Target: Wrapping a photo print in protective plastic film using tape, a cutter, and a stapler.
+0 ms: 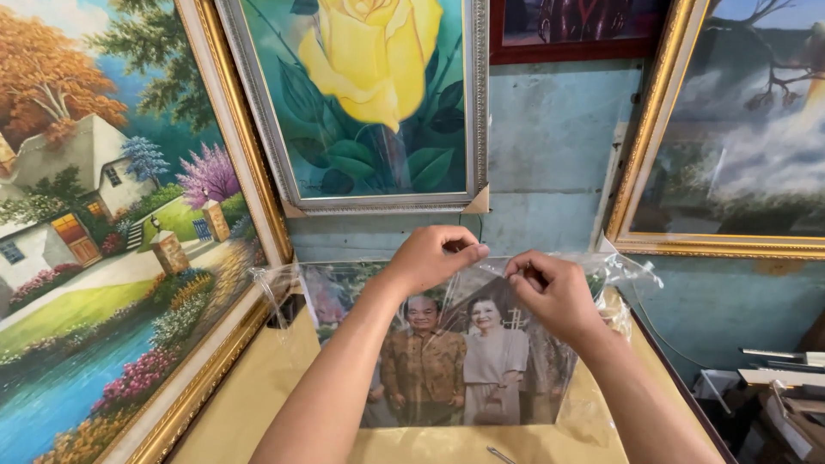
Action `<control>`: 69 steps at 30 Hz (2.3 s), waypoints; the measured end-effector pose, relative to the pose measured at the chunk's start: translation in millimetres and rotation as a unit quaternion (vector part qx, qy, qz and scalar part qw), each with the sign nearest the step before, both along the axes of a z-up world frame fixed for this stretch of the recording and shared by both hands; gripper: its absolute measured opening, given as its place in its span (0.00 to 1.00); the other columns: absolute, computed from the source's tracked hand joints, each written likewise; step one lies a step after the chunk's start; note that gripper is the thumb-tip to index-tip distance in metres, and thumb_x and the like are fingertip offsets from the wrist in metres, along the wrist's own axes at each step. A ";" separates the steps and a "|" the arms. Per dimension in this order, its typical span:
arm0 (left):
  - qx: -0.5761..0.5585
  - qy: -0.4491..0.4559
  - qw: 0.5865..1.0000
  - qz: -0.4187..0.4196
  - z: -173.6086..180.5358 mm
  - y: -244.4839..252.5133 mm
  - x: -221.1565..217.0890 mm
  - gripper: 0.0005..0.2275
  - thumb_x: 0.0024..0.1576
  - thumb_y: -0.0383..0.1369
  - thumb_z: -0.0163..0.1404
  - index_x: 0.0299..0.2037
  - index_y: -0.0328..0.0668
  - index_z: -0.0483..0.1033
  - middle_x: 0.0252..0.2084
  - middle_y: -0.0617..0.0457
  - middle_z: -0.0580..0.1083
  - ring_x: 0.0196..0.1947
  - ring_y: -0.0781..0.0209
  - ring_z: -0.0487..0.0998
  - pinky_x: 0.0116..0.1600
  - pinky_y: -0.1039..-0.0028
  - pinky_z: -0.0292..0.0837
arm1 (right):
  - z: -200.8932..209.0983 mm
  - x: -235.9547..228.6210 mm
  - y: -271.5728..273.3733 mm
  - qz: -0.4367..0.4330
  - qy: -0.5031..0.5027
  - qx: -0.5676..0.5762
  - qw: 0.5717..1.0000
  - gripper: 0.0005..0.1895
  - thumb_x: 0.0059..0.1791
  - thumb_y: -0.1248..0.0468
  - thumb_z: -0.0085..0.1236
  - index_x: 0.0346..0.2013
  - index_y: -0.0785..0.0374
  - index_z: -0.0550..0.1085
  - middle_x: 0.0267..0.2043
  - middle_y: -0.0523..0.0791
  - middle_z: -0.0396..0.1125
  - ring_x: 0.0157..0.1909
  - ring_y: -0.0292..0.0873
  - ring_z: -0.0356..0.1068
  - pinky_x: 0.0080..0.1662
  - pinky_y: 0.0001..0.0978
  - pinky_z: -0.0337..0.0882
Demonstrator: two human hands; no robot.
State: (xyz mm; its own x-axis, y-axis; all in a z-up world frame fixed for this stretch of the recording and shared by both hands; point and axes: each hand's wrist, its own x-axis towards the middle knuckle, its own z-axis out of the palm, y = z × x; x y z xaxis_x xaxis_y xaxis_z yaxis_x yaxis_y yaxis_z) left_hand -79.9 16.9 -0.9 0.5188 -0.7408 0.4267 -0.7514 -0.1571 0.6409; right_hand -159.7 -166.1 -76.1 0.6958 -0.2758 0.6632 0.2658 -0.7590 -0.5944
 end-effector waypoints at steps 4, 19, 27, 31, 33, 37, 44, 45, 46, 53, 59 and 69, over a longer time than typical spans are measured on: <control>0.014 -0.046 0.997 -0.063 -3.3 6.0 9.9 0.11 0.42 0.43 0.54 0.27 0.46 0.76 0.38 0.50 0.73 0.45 0.47 0.70 0.49 0.57 0.64 | 6.0 -6.5 0.5 0.038 0.071 -0.020 0.997 0.06 0.33 0.67 0.54 0.23 0.57 0.75 0.07 0.43 0.53 0.15 0.40 0.58 0.27 0.31 0.64; 0.129 -0.217 0.965 0.066 -22.6 -13.4 26.0 0.17 0.38 0.37 0.49 0.36 0.56 0.57 0.38 0.55 0.71 0.37 0.43 0.73 0.40 0.54 0.66 | 8.5 13.5 7.8 -0.224 0.175 -0.127 0.950 0.20 0.37 0.51 0.57 0.43 0.43 0.68 0.19 0.39 0.67 0.32 0.45 0.70 0.36 0.41 0.70; 0.189 -0.224 0.952 0.083 -20.3 -24.0 33.9 0.20 0.43 0.40 0.47 0.48 0.51 0.68 0.31 0.49 0.75 0.32 0.42 0.75 0.37 0.60 0.70 | 1.7 19.1 0.7 -0.229 0.168 -0.152 0.947 0.22 0.36 0.53 0.57 0.44 0.41 0.66 0.18 0.37 0.65 0.29 0.45 0.70 0.36 0.42 0.72; 0.176 -0.232 0.953 0.077 -28.4 -30.2 46.0 0.22 0.44 0.38 0.45 0.51 0.47 0.69 0.14 0.48 0.70 0.09 0.58 0.67 0.19 0.76 0.65 | 0.9 18.8 1.4 -0.232 0.162 -0.167 0.944 0.22 0.36 0.53 0.57 0.44 0.42 0.66 0.16 0.36 0.63 0.26 0.44 0.69 0.34 0.40 0.72; 0.169 -0.227 0.956 0.073 -23.1 -26.6 40.1 0.20 0.45 0.38 0.45 0.50 0.45 0.70 0.18 0.46 0.72 0.13 0.53 0.70 0.22 0.72 0.68 | -1.9 19.3 0.2 -0.233 0.154 -0.171 0.945 0.22 0.36 0.53 0.56 0.44 0.43 0.66 0.16 0.37 0.63 0.26 0.44 0.69 0.33 0.41 0.71; 0.153 -0.229 0.959 0.068 -17.4 -21.8 32.6 0.18 0.48 0.38 0.44 0.47 0.43 0.72 0.25 0.43 0.74 0.22 0.46 0.75 0.29 0.64 0.72 | -8.0 21.2 -2.4 -0.228 0.122 -0.171 0.951 0.22 0.36 0.54 0.56 0.44 0.43 0.66 0.16 0.38 0.62 0.24 0.44 0.68 0.32 0.40 0.71; 0.164 -0.218 0.959 0.077 -18.4 -25.5 36.4 0.19 0.48 0.41 0.44 0.48 0.44 0.72 0.28 0.45 0.75 0.26 0.47 0.76 0.34 0.66 0.72 | -6.4 25.7 -3.4 -0.226 0.112 -0.175 0.952 0.21 0.36 0.54 0.55 0.43 0.44 0.66 0.15 0.37 0.61 0.23 0.44 0.67 0.31 0.40 0.70; 0.173 -0.212 0.959 0.080 -17.5 -25.8 36.3 0.19 0.47 0.41 0.45 0.48 0.45 0.71 0.30 0.45 0.75 0.29 0.46 0.76 0.36 0.64 0.71 | -5.4 25.8 -3.1 -0.223 0.117 -0.167 0.953 0.22 0.36 0.54 0.56 0.43 0.44 0.66 0.15 0.37 0.61 0.23 0.44 0.67 0.30 0.39 0.70; 0.182 -0.206 0.958 0.082 -16.6 -26.1 36.3 0.20 0.47 0.42 0.45 0.49 0.47 0.71 0.32 0.45 0.75 0.31 0.44 0.76 0.38 0.62 0.71 | -4.5 25.8 -2.7 -0.220 0.122 -0.159 0.955 0.22 0.36 0.55 0.56 0.44 0.45 0.67 0.15 0.38 0.62 0.23 0.44 0.67 0.30 0.39 0.69; 0.185 -0.179 0.962 0.095 -11.5 -27.6 33.7 0.19 0.46 0.39 0.45 0.49 0.49 0.71 0.39 0.46 0.74 0.42 0.41 0.73 0.47 0.57 0.66 | -1.5 26.4 -1.5 -0.220 0.139 -0.163 0.952 0.22 0.37 0.53 0.55 0.44 0.44 0.65 0.15 0.38 0.62 0.23 0.45 0.67 0.31 0.39 0.69; 0.261 -0.198 0.943 0.053 -7.1 -22.8 36.8 0.28 0.42 0.40 0.51 0.56 0.46 0.62 0.46 0.41 0.70 0.47 0.38 0.69 0.52 0.53 0.62 | 7.7 18.2 1.2 -0.224 0.159 -0.153 0.949 0.27 0.39 0.53 0.50 0.52 0.40 0.60 0.18 0.40 0.63 0.26 0.49 0.67 0.33 0.44 0.69; 0.016 -0.510 0.849 0.139 -51.4 -21.7 53.0 0.40 0.30 0.36 0.63 0.55 0.50 0.53 0.43 0.50 0.66 0.46 0.48 0.66 0.56 0.50 0.53 | 79.8 19.1 -0.8 -0.196 0.311 -0.409 0.835 0.14 0.42 0.52 0.47 0.41 0.40 0.71 0.33 0.36 0.69 0.37 0.47 0.71 0.39 0.40 0.71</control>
State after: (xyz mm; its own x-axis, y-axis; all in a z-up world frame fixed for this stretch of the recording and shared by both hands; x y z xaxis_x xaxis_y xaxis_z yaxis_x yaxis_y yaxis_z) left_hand -26.9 -4.8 -52.4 0.0480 -0.6698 0.7409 -0.8436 -0.4243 -0.3290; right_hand -140.6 -167.0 3.7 0.9383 -0.1943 0.2861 -0.2656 -0.9348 0.2359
